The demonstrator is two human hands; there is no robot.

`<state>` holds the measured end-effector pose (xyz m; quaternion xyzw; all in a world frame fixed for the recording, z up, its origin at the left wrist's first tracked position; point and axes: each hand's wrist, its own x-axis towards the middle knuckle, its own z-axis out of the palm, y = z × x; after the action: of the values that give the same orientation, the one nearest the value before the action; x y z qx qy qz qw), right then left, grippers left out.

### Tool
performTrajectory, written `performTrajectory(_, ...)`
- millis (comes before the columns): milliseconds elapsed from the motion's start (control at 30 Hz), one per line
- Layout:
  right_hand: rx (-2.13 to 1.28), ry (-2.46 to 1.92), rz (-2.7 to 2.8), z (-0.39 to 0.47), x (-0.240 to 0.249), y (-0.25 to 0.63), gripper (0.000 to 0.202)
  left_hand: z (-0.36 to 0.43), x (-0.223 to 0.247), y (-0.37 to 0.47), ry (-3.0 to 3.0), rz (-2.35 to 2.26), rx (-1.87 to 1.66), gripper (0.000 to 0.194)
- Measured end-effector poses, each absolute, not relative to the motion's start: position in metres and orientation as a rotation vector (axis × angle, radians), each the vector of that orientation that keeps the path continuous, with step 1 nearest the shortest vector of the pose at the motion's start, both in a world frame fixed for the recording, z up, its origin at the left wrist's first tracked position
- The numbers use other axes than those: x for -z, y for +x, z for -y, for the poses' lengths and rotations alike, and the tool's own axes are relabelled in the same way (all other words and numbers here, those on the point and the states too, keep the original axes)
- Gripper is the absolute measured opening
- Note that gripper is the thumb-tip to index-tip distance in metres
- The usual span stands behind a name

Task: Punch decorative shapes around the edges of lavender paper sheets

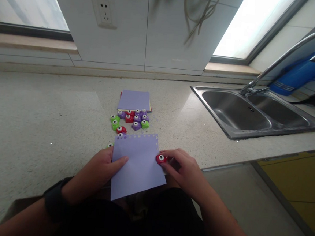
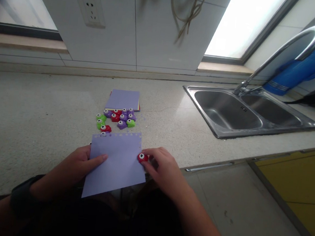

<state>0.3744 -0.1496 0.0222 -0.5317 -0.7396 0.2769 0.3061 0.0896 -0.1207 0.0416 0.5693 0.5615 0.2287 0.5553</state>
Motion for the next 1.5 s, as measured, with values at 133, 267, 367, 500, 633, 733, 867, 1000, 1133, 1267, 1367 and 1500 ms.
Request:
performTrajectory(133, -0.728, -1.395, 1.983, 0.151, -0.024, 0.373, 0.018, 0.121, -0.041, 0.090, 1.339, -1.345, -0.515, 0.048)
performTrajectory(267, -0.782, -1.390, 1.936, 0.153, -0.025, 0.377, 0.022, 0.121, -0.039, 0.089, 1.354, -1.325, -0.518, 0.044)
performTrajectory(367, -0.740, -1.389, 1.847, 0.150, -0.029, 0.382, 0.021, 0.121, -0.039, 0.088, 1.379, -1.343, -0.504, 0.041)
performTrajectory(500, -0.546, -1.464, 1.791, 0.140, -0.041, 0.388, 0.011, 0.121, -0.043, 0.088, 1.373, -1.363, -0.482, 0.043)
performTrajectory(633, -0.588, -1.539, 1.858, 0.136, -0.054, 0.387, 0.025, 0.123, -0.047, 0.090, 1.344, -1.322, -0.471, 0.039)
performTrajectory(733, -0.734, -1.528, 1.932, 0.145, -0.056, 0.385, 0.026, 0.124, -0.047, 0.090, 1.354, -1.358, -0.463, 0.035)
performTrajectory(867, -0.788, -1.470, 1.990, 0.159, -0.050, 0.383, 0.014, 0.123, -0.047, 0.090, 1.338, -1.367, -0.476, 0.032)
performTrajectory(1000, -0.921, -1.650, 1.813, 0.158, -0.045, 0.381, 0.041, 0.122, -0.044, 0.089, 1.281, -1.314, -0.479, 0.035)
performTrajectory(1133, -1.454, -1.771, 1.635, 0.141, -0.051, 0.380, 0.054, 0.123, -0.040, 0.085, 1.265, -1.319, -0.439, 0.037)
performTrajectory(1267, -1.847, -1.795, 1.616, 0.119, -0.065, 0.380, 0.060, 0.126, -0.037, 0.084, 1.271, -1.314, -0.417, 0.039)
performTrajectory(1367, -1.991, -1.840, 1.647, 0.106, -0.072, 0.379, 0.062, 0.126, -0.033, 0.083, 1.245, -1.293, -0.403, 0.040)
performTrajectory(1500, -2.084, -1.894, 1.640, 0.098, -0.075, 0.377, 0.064, 0.125, -0.032, 0.082, 1.236, -1.286, -0.376, 0.041)
